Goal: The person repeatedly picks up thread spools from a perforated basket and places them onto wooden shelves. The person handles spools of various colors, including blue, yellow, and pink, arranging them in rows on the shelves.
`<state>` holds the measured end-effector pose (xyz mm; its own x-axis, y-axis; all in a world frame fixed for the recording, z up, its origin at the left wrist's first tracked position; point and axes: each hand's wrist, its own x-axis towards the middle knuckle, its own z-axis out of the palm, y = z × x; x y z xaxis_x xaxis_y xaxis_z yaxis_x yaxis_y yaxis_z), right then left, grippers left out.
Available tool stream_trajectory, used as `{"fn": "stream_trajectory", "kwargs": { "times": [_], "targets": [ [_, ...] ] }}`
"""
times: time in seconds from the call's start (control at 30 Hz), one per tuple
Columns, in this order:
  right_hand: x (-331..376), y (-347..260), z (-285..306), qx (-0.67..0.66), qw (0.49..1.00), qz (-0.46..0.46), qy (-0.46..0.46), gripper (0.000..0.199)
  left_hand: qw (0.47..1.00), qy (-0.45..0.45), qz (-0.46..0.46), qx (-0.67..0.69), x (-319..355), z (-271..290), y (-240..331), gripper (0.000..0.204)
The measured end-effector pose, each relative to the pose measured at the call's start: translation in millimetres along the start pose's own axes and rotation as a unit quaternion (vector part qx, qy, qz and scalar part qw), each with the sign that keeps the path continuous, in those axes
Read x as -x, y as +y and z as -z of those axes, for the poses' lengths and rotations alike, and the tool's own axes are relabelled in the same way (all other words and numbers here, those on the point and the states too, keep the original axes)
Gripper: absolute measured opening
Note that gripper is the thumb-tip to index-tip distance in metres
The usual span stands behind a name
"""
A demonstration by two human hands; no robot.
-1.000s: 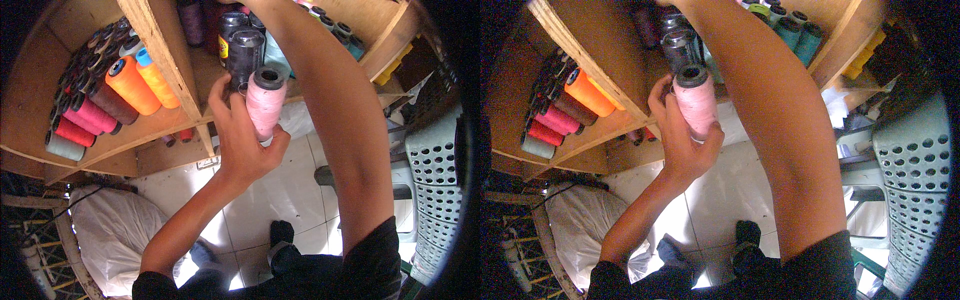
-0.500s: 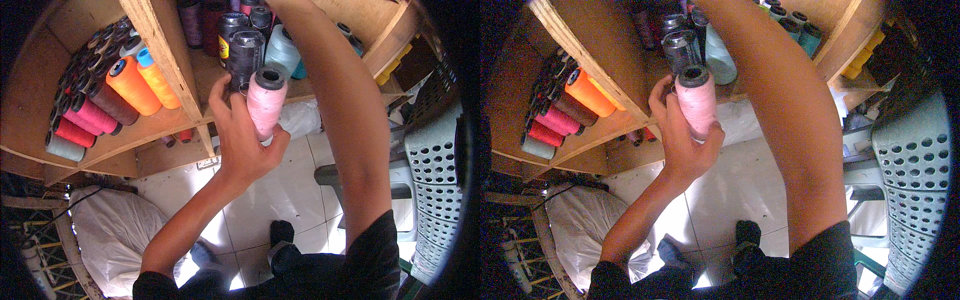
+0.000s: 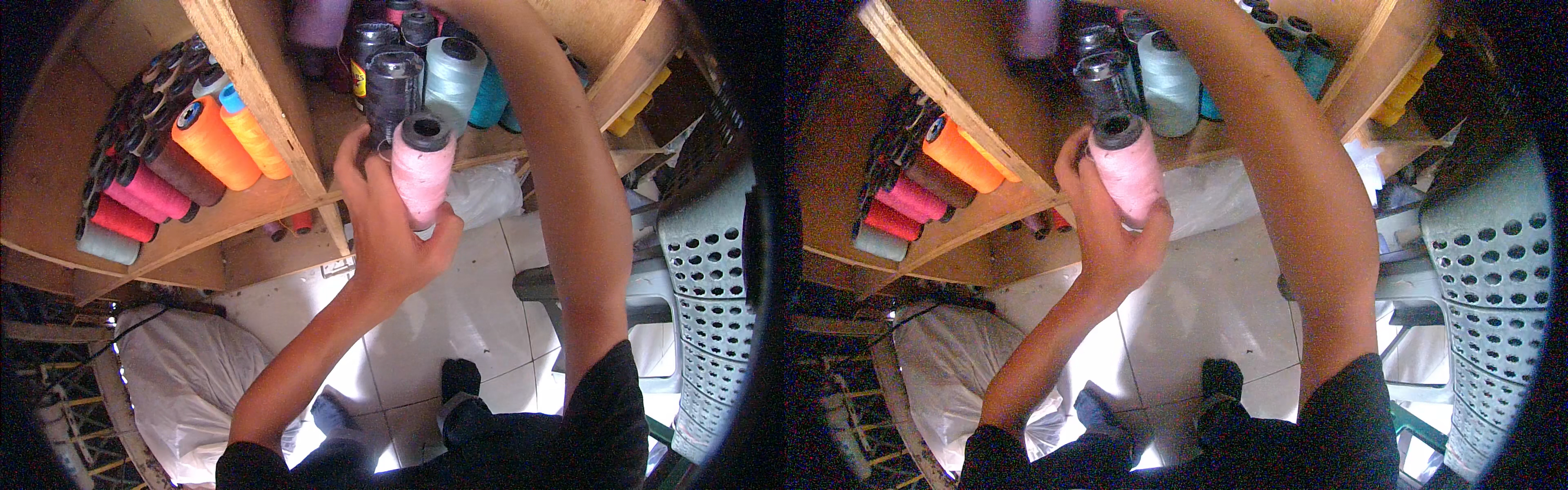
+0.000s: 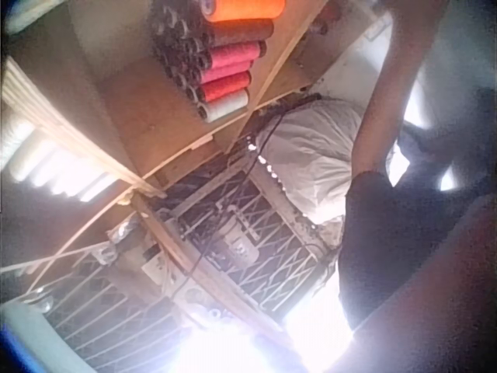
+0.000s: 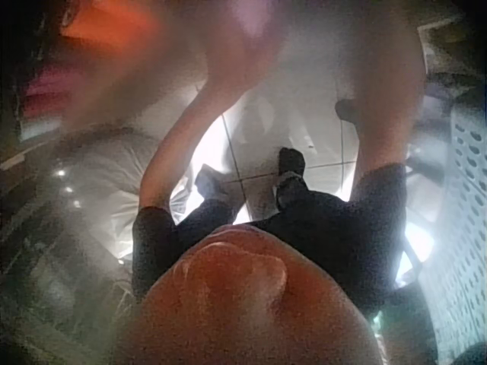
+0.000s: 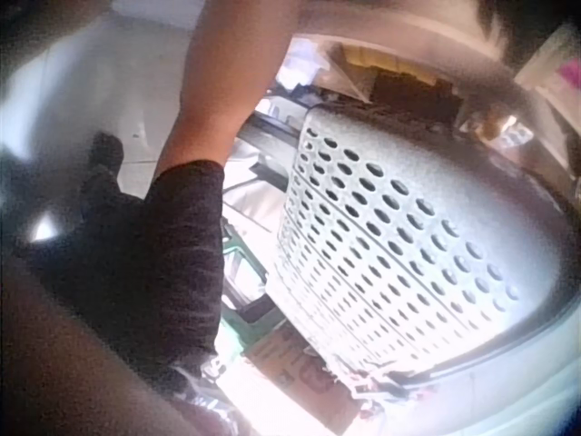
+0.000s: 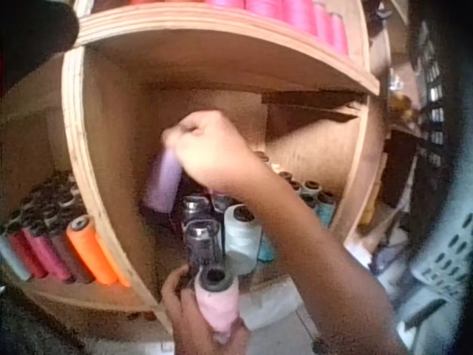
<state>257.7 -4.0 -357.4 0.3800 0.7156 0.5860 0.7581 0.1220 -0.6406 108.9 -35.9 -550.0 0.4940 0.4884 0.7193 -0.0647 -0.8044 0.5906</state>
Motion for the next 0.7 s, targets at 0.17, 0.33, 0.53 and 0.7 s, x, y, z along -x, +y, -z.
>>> {"fn": "stream_trajectory", "kwargs": {
  "times": [0.17,0.33,0.53,0.7],
  "targets": [
    [0,18,-29,0.105,0.983,0.077,-0.129,0.045,0.998,0.015,-0.05,-0.032,-1,16,-7,0.058],
    [-4,11,-39,0.2,0.951,0.081,-0.22,0.041,0.998,0.063,-0.018,0.023,-13,12,-17,0.052],
    [-35,34,-14,0.243,0.965,0.004,-0.093,0.04,0.975,0.045,0.112,0.186,-24,2,-13,0.049],
    [-41,21,-28,0.359,0.912,-0.028,-0.199,0.04,0.963,0.04,0.189,0.188,-34,16,-11,0.054]
  ]
}}
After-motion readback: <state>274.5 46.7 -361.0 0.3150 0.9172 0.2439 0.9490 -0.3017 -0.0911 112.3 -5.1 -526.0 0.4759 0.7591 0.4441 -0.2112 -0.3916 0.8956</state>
